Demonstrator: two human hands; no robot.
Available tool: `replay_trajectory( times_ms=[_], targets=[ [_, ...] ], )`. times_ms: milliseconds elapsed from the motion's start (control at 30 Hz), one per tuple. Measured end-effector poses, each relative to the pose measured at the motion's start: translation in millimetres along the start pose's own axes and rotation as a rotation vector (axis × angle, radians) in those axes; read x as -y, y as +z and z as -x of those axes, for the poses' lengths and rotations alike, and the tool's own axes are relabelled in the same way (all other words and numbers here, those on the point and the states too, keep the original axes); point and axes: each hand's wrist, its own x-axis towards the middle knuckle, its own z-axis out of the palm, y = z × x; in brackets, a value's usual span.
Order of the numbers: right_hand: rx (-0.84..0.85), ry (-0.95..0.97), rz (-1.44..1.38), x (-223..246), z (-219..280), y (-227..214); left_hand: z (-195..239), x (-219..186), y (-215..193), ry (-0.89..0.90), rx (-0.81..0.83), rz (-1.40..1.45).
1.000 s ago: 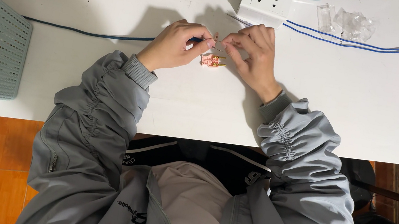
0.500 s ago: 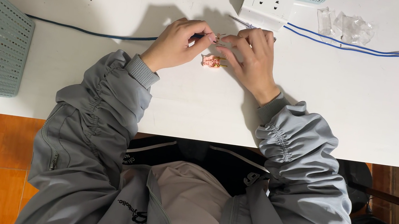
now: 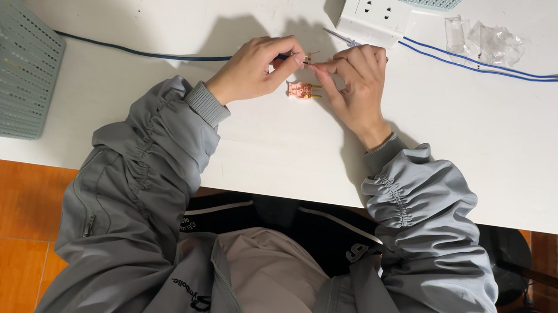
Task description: Assemble an electrical plug by connecting wires to terminals and securing them with a screwdriver.
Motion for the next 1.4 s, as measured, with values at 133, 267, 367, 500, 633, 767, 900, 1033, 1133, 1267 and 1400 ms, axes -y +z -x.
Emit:
replay_trajectory(
  times_ms=[133,267,367,500,633,767,900,1033,1133,1267,1400],
  targets=[
    [-0.002,0.042,-0.012,4.4,-4.7,-0.6,-1.1,0.3,-0.7,-0.001,0.004,0.015],
    [-0.008,0.108,-0.061,-4.8,0.7,1.4,0.6,6.3,0.2,-0.015,-0.003,0.039],
    [0.090,0.158,-0.070,-20.0,3.5,-8.7,-0.1,4.0,-6.9,-0.020,0.010,0.015],
    [0.288,0.230,-0.099,-19.3,2.6,-27.1,4.2,4.7,-14.8,-0.094,0.114,-0.006],
    [0.479,0.260,-0.075,-10.2,0.0,-29.9,6.4,0.4,-16.8,-0.181,0.225,-0.046],
    [0.464,0.220,-0.086,-15.0,7.0,-22.2,4.5,-1.0,-15.3,-0.211,0.277,-0.052],
    [0.482,0.187,-0.074,-23.6,17.3,-16.9,7.2,9.9,-7.2,-0.182,0.316,-0.137],
    [0.478,0.157,-0.060,-27.4,24.0,-14.7,7.5,12.0,-3.6,-0.158,0.326,-0.164],
    [0.547,0.118,0.047,-31.1,24.6,-16.7,4.0,6.0,-5.1,-0.247,0.325,-0.196],
    [0.544,0.139,0.042,-32.2,21.9,-23.6,6.6,15.8,-1.7,-0.115,0.324,-0.254],
    [0.572,0.149,-0.005,-36.4,22.2,-21.4,8.0,20.9,-1.1,-0.055,0.303,-0.275]
  ],
)
